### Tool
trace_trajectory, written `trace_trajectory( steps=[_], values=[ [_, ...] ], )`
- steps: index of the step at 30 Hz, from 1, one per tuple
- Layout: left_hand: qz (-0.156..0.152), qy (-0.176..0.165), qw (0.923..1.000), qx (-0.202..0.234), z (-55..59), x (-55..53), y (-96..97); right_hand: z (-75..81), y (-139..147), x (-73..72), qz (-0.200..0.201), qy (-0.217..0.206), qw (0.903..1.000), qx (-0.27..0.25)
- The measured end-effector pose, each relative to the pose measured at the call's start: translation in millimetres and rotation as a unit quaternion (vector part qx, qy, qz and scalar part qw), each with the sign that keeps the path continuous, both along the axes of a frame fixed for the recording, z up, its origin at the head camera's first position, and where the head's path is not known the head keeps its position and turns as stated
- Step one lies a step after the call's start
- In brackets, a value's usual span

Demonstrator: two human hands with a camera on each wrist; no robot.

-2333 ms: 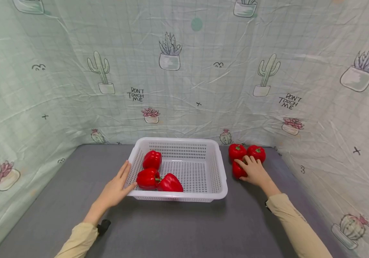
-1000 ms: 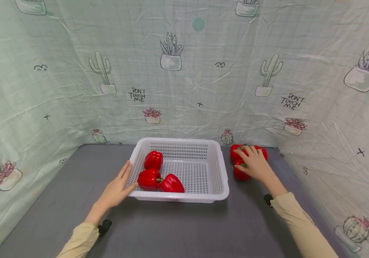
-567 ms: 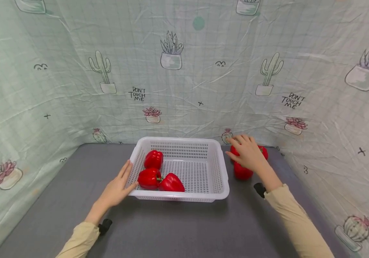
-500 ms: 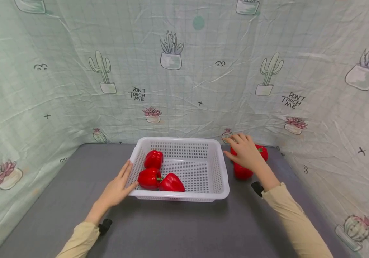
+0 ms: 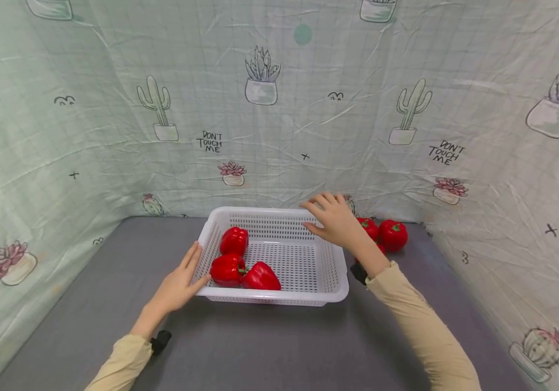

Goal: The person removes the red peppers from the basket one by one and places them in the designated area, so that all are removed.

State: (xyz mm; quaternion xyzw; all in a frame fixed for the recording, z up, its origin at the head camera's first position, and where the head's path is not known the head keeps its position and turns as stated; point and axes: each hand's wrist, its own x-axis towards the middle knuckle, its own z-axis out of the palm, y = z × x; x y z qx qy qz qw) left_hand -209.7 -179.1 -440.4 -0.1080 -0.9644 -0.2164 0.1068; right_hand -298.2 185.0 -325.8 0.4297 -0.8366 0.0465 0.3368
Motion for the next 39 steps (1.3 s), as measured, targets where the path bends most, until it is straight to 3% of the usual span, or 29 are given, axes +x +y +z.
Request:
trace_trajectory(
  steps=[11, 18, 28, 34, 39],
  values=[
    [-0.001, 0.004, 1.0000, -0.002, -1.3, 0.5, 1.0, -13.8, -56, -7.5, 0.043, 0.002, 0.9989, 0.019],
    [-0.001, 0.006, 1.0000, -0.006, -0.6, 0.8, 1.8, -24.7, -83, -5.4, 0.047, -0.023, 0.9954, 0.081],
    [0.000, 0.008, 1.0000, -0.005, -0.3, -1.4, 1.9, -49.3, -103, -0.2, 0.069, -0.067, 0.9808, 0.170],
    [0.002, 0.008, 0.9999, -0.005, -1.2, -1.7, 0.5, -61.6, -109, 2.0, 0.089, -0.070, 0.9695, 0.217],
    [0.004, 0.006, 1.0000, -0.004, -2.3, -0.9, -0.6, -69.7, -111, 2.0, 0.093, -0.070, 0.9655, 0.233]
  ],
)
